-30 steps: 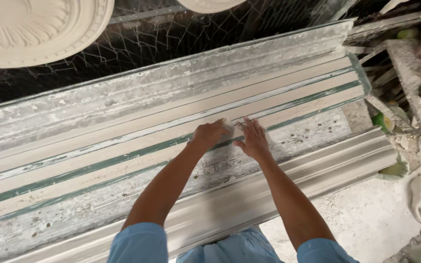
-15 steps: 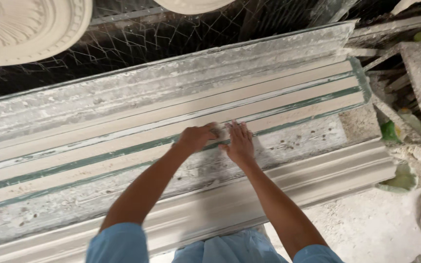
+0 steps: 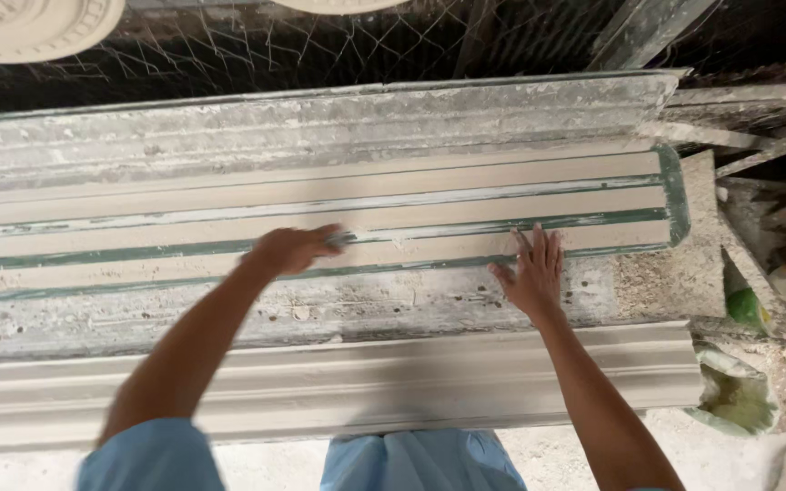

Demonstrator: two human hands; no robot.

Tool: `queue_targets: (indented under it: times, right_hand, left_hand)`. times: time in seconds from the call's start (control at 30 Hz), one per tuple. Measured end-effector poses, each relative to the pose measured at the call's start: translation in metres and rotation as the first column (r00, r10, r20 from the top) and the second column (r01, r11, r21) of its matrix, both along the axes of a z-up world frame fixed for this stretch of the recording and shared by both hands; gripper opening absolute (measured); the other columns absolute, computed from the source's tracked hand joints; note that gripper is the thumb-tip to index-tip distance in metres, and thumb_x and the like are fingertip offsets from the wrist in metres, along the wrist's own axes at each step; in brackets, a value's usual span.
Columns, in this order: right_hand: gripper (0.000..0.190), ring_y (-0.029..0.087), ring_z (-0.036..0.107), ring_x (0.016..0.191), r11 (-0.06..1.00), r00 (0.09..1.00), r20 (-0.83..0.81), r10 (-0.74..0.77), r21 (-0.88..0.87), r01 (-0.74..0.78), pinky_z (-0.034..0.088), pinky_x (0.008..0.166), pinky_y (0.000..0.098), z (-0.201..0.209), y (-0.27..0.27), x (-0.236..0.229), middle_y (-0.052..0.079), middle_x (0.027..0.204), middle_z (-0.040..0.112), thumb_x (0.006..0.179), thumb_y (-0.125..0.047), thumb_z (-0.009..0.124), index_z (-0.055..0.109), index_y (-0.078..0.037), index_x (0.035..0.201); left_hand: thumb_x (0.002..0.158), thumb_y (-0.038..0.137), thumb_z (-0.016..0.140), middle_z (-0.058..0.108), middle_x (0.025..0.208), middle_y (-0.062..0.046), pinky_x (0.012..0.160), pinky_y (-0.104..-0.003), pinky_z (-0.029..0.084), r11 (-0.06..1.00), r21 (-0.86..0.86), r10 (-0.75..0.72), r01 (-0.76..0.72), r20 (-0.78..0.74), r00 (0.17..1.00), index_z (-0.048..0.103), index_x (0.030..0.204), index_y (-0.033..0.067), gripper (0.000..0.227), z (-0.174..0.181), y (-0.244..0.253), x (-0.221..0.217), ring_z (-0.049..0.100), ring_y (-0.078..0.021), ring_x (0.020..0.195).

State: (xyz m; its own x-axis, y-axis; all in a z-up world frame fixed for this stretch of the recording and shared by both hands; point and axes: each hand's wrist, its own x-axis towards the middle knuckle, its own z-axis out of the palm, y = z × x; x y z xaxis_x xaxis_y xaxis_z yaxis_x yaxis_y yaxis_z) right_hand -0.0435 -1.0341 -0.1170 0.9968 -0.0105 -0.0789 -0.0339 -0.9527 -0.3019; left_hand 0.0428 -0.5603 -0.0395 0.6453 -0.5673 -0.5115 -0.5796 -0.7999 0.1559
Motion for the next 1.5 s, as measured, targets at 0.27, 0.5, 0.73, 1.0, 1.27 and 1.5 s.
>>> queue_targets:
  times: [0.27, 0.5, 0.73, 1.0, 1.27, 1.5]
  right_hand:
    - [0.078, 0.046, 0.012, 0.157, 0.996, 0.982, 0.18, 0.053, 0.062, -0.065, 0.014, 0.125, 0.0622, -0.024, -0.016, -0.009, 0.017, 0.17, 0.021, 0.096, -0.069, 0.047, 0.041, -0.022, 0.159]
    - [0.072, 0.047, 0.014, 0.155, 0.998, 0.97, 0.236, 0.062, -0.041, -0.054, 0.014, 0.123, 0.0642, -0.035, -0.014, -0.007, 0.018, 0.169, 0.022, 0.1, -0.062, 0.046, 0.043, -0.018, 0.156]
    - [0.068, 0.044, 0.016, 0.156, 0.998, 0.965, 0.256, 0.056, -0.022, -0.052, 0.014, 0.125, 0.0619, -0.023, -0.014, -0.008, 0.017, 0.169, 0.025, 0.101, -0.061, 0.049, 0.047, -0.018, 0.154]
    - [0.071, 0.044, 0.011, 0.156, 0.998, 0.983, 0.18, 0.043, -0.042, -0.036, 0.01, 0.124, 0.0602, -0.02, -0.01, -0.007, 0.018, 0.168, 0.022, 0.098, -0.059, 0.05, 0.044, -0.017, 0.155]
    - [0.07, 0.042, 0.01, 0.157, 0.999, 0.982, 0.182, 0.039, -0.027, -0.035, 0.011, 0.125, 0.0596, -0.019, -0.011, -0.012, 0.016, 0.169, 0.021, 0.1, -0.06, 0.046, 0.043, -0.018, 0.155]
    - [0.068, 0.04, 0.015, 0.157, 0.999, 0.971, 0.238, 0.035, 0.018, -0.041, 0.017, 0.124, 0.0596, -0.019, -0.014, -0.012, 0.015, 0.168, 0.026, 0.1, -0.061, 0.047, 0.046, -0.02, 0.154]
  left_hand:
    - [0.095, 0.0, 0.052, 0.022, 0.167, 0.02, 0.089, -0.038, 0.062, 0.997, -0.053, -0.05, 0.05, 0.003, 0.999, 0.055, 0.14, 0.0492, 0.067, -0.03, -0.108, 0.011, 0.066, -0.0206, 0.119]
    - [0.095, 0.005, 0.056, 0.02, 0.167, 0.021, 0.086, -0.031, 0.062, 0.99, 0.07, 0.132, -0.126, -0.084, 0.988, 0.054, 0.14, 0.05, 0.063, 0.031, -0.035, -0.004, 0.071, -0.0162, 0.107]
    - [0.106, 0.008, 0.048, 0.02, 0.17, 0.019, 0.074, -0.024, 0.062, 0.999, 0.033, 0.012, -0.009, -0.095, 0.995, 0.053, 0.143, 0.0492, 0.056, 0.0, -0.181, 0.014, 0.076, -0.0164, 0.089]
    - [0.082, 0.005, 0.071, 0.02, 0.166, 0.016, 0.078, -0.031, 0.062, 0.997, -0.081, -0.01, 0.012, 0.028, 1.0, 0.059, 0.134, 0.0467, 0.068, 0.0, -0.021, -0.005, 0.072, -0.0172, 0.105]
    - [0.115, 0.032, 0.05, 0.019, 0.174, 0.013, 0.076, -0.022, 0.059, 0.993, -0.1, 0.046, -0.067, -0.201, 0.979, 0.059, 0.139, 0.0427, 0.028, -0.035, -0.224, 0.012, 0.077, -0.0147, 0.09]
    - [0.099, 0.002, 0.049, 0.019, 0.169, 0.019, 0.072, -0.03, 0.063, 1.0, -0.02, -0.007, 0.005, -0.101, 0.995, 0.056, 0.141, 0.0455, 0.061, -0.007, -0.169, 0.01, 0.071, -0.019, 0.109]
